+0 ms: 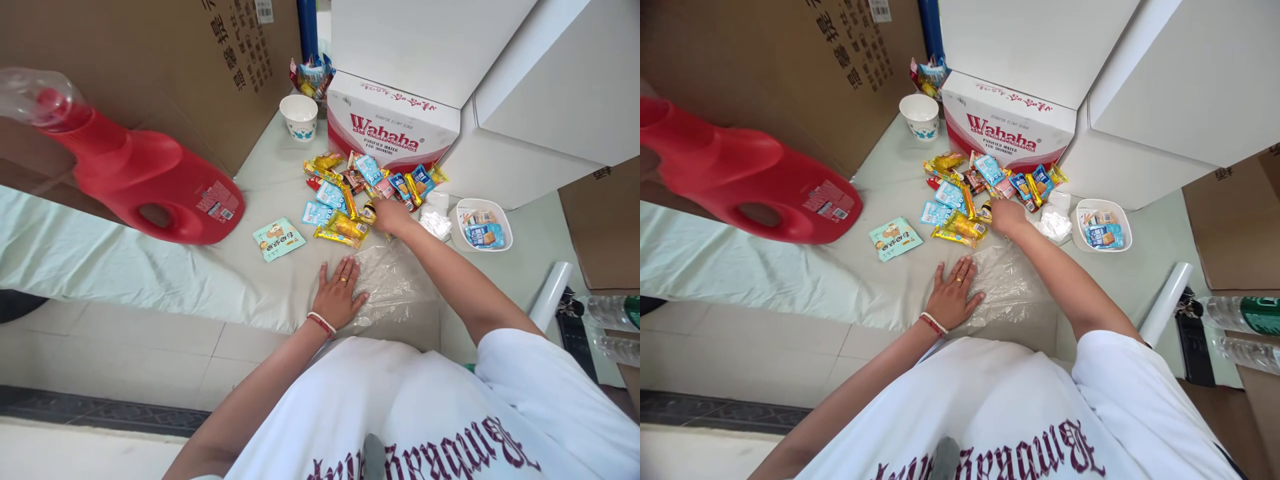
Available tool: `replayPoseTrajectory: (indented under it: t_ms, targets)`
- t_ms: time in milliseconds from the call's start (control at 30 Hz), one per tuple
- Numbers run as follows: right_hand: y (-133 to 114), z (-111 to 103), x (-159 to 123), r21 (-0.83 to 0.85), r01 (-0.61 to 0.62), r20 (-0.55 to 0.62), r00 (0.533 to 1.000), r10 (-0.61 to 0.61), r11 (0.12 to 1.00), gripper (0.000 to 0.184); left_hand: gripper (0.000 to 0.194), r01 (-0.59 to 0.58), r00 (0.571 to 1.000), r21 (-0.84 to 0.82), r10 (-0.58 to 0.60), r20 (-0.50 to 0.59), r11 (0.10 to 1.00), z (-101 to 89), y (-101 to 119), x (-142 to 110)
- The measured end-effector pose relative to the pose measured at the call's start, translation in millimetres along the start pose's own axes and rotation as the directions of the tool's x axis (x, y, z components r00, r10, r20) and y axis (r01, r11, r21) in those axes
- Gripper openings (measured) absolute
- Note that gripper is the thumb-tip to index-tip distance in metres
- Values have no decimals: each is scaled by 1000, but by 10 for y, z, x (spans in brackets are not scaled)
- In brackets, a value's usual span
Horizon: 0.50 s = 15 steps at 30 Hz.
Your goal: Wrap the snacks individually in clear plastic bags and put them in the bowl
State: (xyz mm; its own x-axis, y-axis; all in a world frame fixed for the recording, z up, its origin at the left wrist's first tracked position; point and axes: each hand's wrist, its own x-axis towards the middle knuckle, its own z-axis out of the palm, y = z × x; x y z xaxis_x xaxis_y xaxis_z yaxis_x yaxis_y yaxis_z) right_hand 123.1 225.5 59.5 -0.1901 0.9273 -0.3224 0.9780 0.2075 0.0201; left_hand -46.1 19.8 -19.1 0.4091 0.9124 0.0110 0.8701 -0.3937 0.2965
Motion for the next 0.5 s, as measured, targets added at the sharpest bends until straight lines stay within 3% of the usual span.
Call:
replayPoseTrajectory:
  t_ms: [167,233,333,400,500]
  targets:
    - [386,-109,-763,114,10,-160,987,8,993,64,77,4,1000,-18,-4,2,1000,38,-7,5]
    - [392,-52,-1086,192,114,-124,988,-91,975,69,78,7,1000,-22,-7,0,1000,45,-10,6]
    - [303,188,-1446,226,221,39,971,-236,949,67,81,4,1000,-14,-4,0,1000,52,-15,2]
    - [292,371,-1588,162,167,126,974,-188,973,62,83,5,1000,-6,-5,5,1000,53,-15,-6]
    - [426,524,-1710,47,-35,147,989,28,998,60,84,30,999,6,-30,19,1000,53,-9,-26]
